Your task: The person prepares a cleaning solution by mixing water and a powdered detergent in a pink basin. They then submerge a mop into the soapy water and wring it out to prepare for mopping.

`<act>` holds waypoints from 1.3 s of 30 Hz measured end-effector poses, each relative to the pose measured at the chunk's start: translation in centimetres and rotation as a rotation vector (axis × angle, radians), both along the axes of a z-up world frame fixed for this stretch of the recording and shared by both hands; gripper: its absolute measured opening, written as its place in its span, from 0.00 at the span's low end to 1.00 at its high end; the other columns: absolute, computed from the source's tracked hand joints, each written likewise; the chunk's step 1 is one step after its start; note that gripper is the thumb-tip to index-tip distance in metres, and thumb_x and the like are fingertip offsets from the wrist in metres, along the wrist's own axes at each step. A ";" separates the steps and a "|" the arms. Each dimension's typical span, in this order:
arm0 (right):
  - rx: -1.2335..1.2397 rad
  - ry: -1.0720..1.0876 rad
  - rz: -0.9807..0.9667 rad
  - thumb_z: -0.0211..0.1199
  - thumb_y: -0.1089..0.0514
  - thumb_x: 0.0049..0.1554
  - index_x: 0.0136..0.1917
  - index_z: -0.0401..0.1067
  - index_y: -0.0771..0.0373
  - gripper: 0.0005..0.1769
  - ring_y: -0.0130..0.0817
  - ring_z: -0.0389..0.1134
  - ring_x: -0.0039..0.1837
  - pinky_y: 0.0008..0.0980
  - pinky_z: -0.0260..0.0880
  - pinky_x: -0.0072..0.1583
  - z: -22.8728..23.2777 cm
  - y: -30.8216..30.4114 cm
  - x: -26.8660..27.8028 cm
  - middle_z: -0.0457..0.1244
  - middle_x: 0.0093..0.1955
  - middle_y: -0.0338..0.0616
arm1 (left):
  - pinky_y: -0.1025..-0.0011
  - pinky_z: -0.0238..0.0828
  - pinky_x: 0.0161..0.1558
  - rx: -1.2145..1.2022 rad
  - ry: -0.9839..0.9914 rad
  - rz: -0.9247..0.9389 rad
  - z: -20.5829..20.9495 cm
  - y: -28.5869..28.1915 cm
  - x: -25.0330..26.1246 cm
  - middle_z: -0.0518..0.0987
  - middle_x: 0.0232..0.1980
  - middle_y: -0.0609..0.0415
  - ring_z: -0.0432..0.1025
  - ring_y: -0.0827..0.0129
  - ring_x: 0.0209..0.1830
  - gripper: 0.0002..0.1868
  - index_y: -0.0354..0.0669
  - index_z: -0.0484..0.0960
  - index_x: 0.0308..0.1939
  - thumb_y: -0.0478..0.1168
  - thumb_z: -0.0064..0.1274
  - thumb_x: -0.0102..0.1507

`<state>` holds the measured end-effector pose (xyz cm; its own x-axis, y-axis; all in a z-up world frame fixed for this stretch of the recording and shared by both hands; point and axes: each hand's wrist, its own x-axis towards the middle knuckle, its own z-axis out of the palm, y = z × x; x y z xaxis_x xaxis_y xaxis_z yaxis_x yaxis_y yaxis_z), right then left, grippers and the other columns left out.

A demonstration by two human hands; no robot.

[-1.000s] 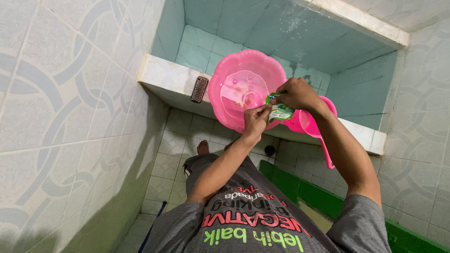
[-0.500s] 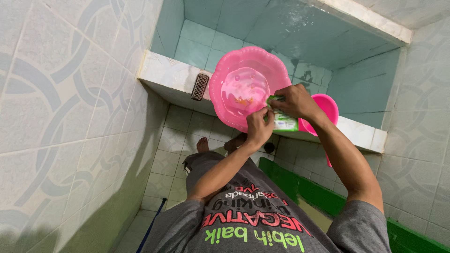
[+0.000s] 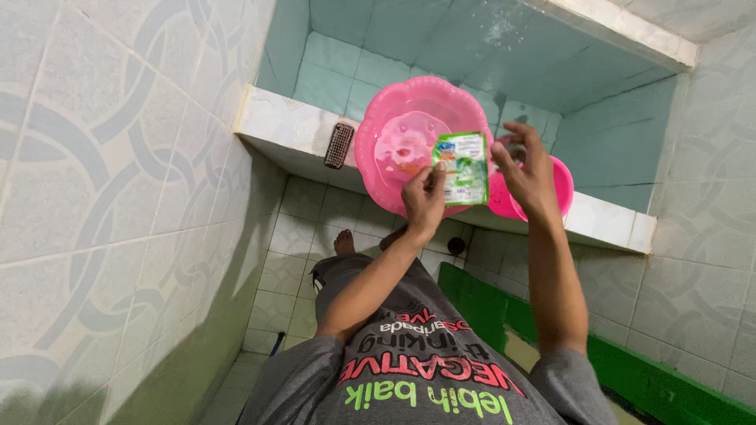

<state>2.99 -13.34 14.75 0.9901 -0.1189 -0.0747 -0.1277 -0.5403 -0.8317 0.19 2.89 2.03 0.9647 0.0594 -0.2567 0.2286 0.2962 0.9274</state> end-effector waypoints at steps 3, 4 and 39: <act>0.068 0.194 -0.006 0.73 0.57 0.63 0.64 0.74 0.69 0.20 0.30 0.74 0.48 0.29 0.75 0.48 -0.8 1.1 -2.8 0.72 0.49 0.43 | 0.76 0.73 0.38 -0.157 -0.061 0.002 0.1 0.4 0.5 0.83 0.41 0.57 0.74 0.82 0.38 0.13 0.36 0.84 0.51 0.44 0.56 0.77; 0.071 0.273 0.018 0.75 0.58 0.60 0.60 0.76 0.69 0.19 0.29 0.75 0.47 0.28 0.75 0.48 -1.2 1.1 -3.5 0.73 0.47 0.42 | 0.77 0.78 0.43 -0.225 -0.084 -0.012 0.4 0.5 0.7 0.86 0.46 0.56 0.77 0.81 0.42 0.12 0.37 0.83 0.55 0.43 0.57 0.76; 0.196 0.013 -0.129 0.76 0.62 0.60 0.53 0.79 0.70 0.11 0.26 0.71 0.47 0.28 0.73 0.47 -2.7 0.0 -5.6 0.72 0.44 0.44 | 0.72 0.82 0.41 -0.277 -0.015 -0.327 -2.0 0.9 -1.3 0.87 0.40 0.49 0.80 0.74 0.35 0.10 0.32 0.84 0.48 0.39 0.57 0.75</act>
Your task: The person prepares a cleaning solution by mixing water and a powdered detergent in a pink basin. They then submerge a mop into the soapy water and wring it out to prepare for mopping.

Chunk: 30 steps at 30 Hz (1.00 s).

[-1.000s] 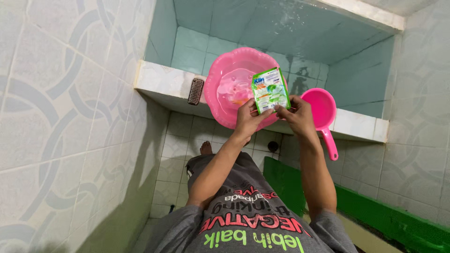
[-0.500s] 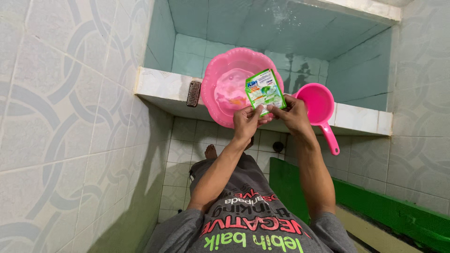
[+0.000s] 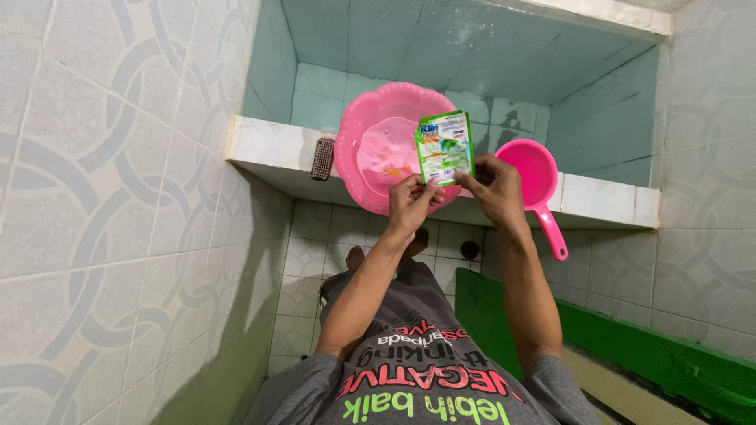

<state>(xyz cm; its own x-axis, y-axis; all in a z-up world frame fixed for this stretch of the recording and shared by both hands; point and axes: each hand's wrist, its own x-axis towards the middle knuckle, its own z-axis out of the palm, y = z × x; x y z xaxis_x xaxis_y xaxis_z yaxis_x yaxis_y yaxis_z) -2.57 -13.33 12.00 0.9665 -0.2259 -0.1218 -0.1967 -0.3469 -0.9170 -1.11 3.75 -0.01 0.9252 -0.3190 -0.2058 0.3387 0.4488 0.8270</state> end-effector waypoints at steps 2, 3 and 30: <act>0.090 -0.037 -0.005 0.75 0.64 0.58 0.54 0.77 0.70 0.13 0.24 0.75 0.49 0.26 0.77 0.50 -0.2 -0.3 0.2 0.74 0.46 0.42 | 0.72 0.81 0.40 0.021 0.006 0.001 -0.2 -0.1 0.0 0.87 0.38 0.49 0.80 0.74 0.34 0.12 0.31 0.84 0.48 0.40 0.56 0.76; 0.081 -0.023 -0.006 0.75 0.64 0.58 0.54 0.77 0.70 0.12 0.25 0.75 0.49 0.26 0.77 0.50 -0.2 -0.4 0.2 0.74 0.46 0.42 | 0.72 0.80 0.40 0.030 0.017 -0.004 -0.1 -0.2 -0.1 0.87 0.38 0.50 0.80 0.74 0.34 0.13 0.31 0.84 0.48 0.41 0.55 0.76; -0.984 -0.327 0.460 0.66 0.62 0.56 0.41 0.79 0.61 0.02 0.53 0.73 0.44 0.51 0.72 0.43 -9.2 -0.3 8.3 0.70 0.40 0.50 | 0.73 0.80 0.51 -0.028 0.071 0.430 -0.1 4.8 4.6 0.85 0.52 0.52 0.81 0.72 0.48 0.14 0.34 0.82 0.59 0.34 0.61 0.70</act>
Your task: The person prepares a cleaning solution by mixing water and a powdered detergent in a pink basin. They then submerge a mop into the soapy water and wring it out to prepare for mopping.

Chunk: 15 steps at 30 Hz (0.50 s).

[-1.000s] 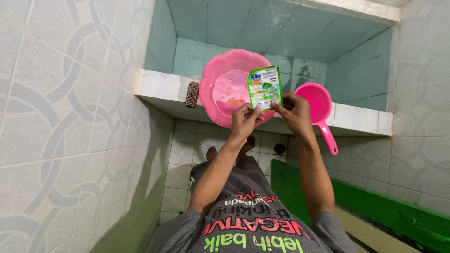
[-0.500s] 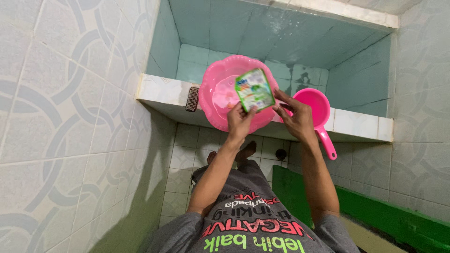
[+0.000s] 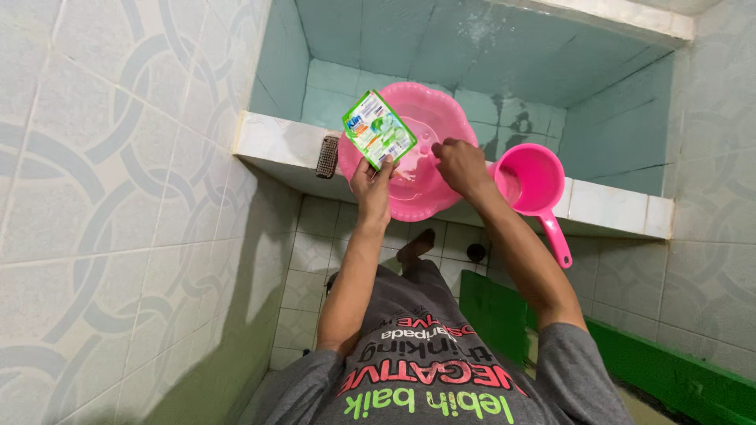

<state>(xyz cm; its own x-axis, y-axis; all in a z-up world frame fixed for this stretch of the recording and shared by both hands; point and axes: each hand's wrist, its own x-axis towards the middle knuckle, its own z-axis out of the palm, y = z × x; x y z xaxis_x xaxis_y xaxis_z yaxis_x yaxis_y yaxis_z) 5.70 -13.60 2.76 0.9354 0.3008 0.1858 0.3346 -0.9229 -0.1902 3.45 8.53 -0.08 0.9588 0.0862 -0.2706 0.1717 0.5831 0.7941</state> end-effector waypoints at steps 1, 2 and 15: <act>-0.103 -0.015 0.032 0.65 0.63 0.56 0.42 0.80 0.58 0.04 0.52 0.74 0.44 0.50 0.73 0.42 -1.3 0.4 0.4 0.70 0.41 0.49 | 0.73 0.80 0.51 -0.005 -0.003 0.014 -0.2 0.3 0.0 0.85 0.52 0.52 0.80 0.73 0.48 0.13 0.34 0.82 0.59 0.34 0.61 0.71; -0.166 0.036 0.015 0.65 0.61 0.58 0.42 0.80 0.58 0.04 0.51 0.75 0.44 0.50 0.73 0.43 -2.4 0.6 0.8 0.71 0.41 0.50 | 0.73 0.79 0.51 -0.010 -0.010 0.009 -0.4 0.4 0.0 0.85 0.52 0.52 0.80 0.72 0.48 0.13 0.34 0.82 0.59 0.34 0.61 0.71; -0.153 0.189 -0.119 0.67 0.55 0.54 0.38 0.80 0.60 0.08 0.59 0.75 0.39 0.56 0.75 0.42 -2.5 1.0 2.1 0.71 0.37 0.59 | 0.75 0.79 0.45 -0.025 -0.031 -0.092 -1.0 -0.3 0.7 0.87 0.49 0.51 0.81 0.73 0.45 0.12 0.33 0.83 0.57 0.32 0.62 0.70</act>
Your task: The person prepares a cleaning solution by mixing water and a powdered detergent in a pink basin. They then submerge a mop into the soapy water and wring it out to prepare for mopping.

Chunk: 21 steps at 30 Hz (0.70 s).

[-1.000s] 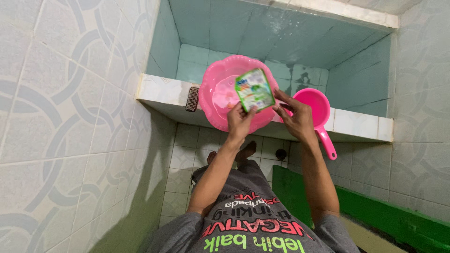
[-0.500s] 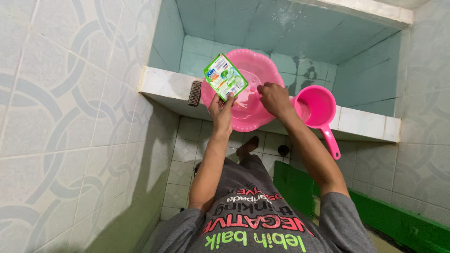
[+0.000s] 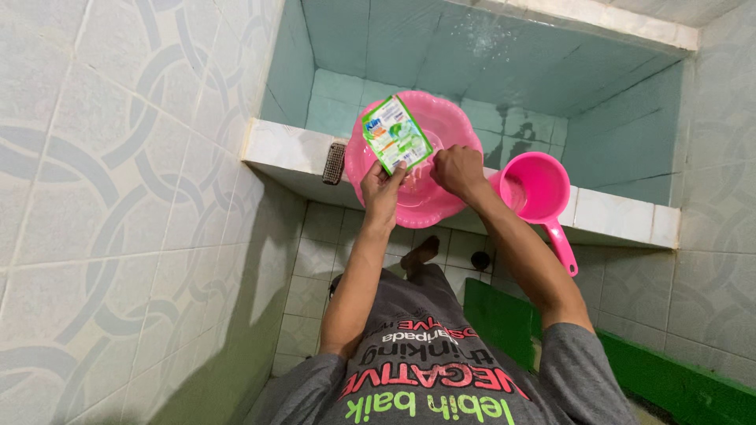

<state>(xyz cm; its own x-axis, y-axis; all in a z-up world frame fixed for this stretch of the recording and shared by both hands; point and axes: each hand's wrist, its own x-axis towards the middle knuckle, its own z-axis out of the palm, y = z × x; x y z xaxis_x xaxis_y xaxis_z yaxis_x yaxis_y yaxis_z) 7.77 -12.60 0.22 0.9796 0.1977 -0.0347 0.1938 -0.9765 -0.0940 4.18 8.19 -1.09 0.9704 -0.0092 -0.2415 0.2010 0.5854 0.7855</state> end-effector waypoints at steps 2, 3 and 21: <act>0.096 -0.025 -0.053 0.65 0.52 0.61 0.39 0.80 0.62 0.13 0.61 0.74 0.41 0.57 0.75 0.45 1.3 -0.7 0.3 0.72 0.38 0.61 | 0.75 0.79 0.45 0.005 -0.022 -0.047 0.2 -0.1 0.1 0.87 0.49 0.50 0.81 0.73 0.44 0.13 0.32 0.84 0.57 0.31 0.63 0.69; 0.133 -0.047 -0.047 0.63 0.52 0.66 0.41 0.80 0.63 0.16 0.62 0.75 0.43 0.57 0.75 0.48 2.4 -1.9 1.2 0.72 0.40 0.61 | 0.75 0.78 0.44 0.011 -0.027 -0.078 0.4 -0.1 0.1 0.87 0.48 0.50 0.80 0.74 0.43 0.13 0.32 0.84 0.57 0.31 0.64 0.69; 0.888 0.361 -0.225 0.74 0.59 0.59 0.54 0.83 0.70 0.13 0.27 0.73 0.40 0.33 0.75 0.44 16.0 1.4 -3.3 0.73 0.38 0.45 | 0.78 0.76 0.36 0.121 -0.120 -0.328 4.3 -0.7 -1.2 0.90 0.44 0.47 0.88 0.68 0.43 0.12 0.31 0.86 0.54 0.39 0.57 0.73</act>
<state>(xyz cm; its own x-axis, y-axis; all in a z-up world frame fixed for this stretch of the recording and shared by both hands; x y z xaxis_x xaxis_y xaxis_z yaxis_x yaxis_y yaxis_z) 4.46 -11.25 16.23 0.9573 0.1071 -0.2686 -0.1728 -0.5329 -0.8284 3.02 7.54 3.21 0.9421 -0.3025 -0.1449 0.2650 0.4065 0.8744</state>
